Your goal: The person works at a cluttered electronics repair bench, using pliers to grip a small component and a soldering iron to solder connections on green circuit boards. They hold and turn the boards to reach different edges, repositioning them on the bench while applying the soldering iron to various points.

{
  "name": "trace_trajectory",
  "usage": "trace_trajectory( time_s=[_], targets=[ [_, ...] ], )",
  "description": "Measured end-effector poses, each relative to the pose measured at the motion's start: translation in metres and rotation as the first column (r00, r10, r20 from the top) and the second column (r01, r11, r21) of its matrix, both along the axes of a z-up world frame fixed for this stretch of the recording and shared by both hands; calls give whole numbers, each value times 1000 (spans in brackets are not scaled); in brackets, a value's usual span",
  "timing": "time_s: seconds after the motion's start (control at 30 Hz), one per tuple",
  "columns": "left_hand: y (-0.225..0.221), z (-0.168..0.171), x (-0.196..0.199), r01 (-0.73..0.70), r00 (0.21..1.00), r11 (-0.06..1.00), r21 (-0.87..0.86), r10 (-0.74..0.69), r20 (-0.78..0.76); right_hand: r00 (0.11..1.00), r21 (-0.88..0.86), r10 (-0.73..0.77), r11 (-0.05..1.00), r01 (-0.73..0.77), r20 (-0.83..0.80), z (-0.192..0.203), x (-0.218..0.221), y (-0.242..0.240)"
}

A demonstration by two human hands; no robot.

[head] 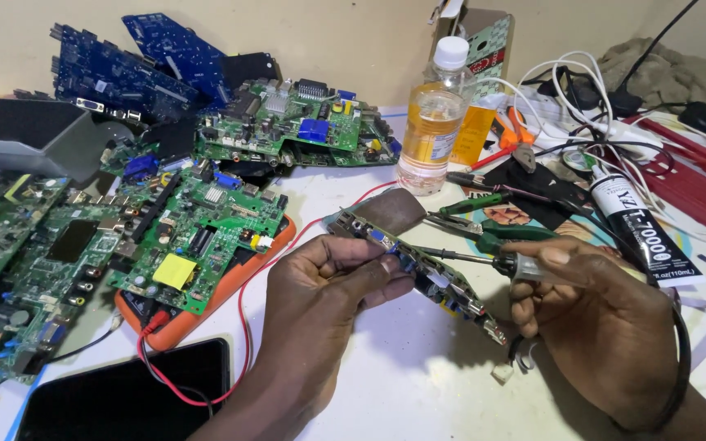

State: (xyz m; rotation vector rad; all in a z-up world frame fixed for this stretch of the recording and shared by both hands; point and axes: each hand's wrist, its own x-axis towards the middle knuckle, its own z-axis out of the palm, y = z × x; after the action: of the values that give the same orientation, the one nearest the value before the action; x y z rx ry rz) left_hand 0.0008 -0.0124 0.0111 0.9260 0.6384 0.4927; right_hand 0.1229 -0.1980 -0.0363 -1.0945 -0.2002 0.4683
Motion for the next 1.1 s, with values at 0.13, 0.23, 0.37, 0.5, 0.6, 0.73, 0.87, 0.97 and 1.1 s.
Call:
trace_trajectory(
  time_s=[0.13, 0.23, 0.37, 0.5, 0.6, 0.73, 0.87, 0.97, 1.1],
  targets=[
    [1, -2, 0, 0, 1000, 1000, 0, 0, 6, 1000, 4, 15, 1000, -15, 7, -1, 2, -1],
    [1, -1, -1, 1, 1000, 1000, 0, -1, 9, 1000, 11, 14, 1000, -14, 12, -3, 3, -2],
    [10, -11, -3, 15, 1000, 1000, 21, -16, 19, 997, 16, 68, 998, -69, 29, -6, 3, -5],
    [25, -14, -8, 55, 998, 998, 28, -54, -7, 998, -89, 27, 996, -21, 62, 4, -8, 0],
    [32, -24, -8, 77, 995, 996, 41, -74, -61, 996, -36, 37, 999, -35, 75, 2, -11, 2],
    [41, -35, -9, 165, 978, 986, 14, -162, -131, 998, -5, 16, 1000, -15, 68, 4, -11, 2],
    [45, -47, -7, 132, 991, 991, 25, -132, -29, 1000, -37, -18, 999, 19, 19, 7, -12, 2],
    [50, -53, -8, 137, 985, 990, 34, -133, -110, 999, -48, -51, 998, 51, -3, 6, -12, 4],
    [42, -41, -5, 97, 992, 995, 0, -97, -85, 993, -109, -99, 990, 92, -64, 18, -16, 10]
  ],
)
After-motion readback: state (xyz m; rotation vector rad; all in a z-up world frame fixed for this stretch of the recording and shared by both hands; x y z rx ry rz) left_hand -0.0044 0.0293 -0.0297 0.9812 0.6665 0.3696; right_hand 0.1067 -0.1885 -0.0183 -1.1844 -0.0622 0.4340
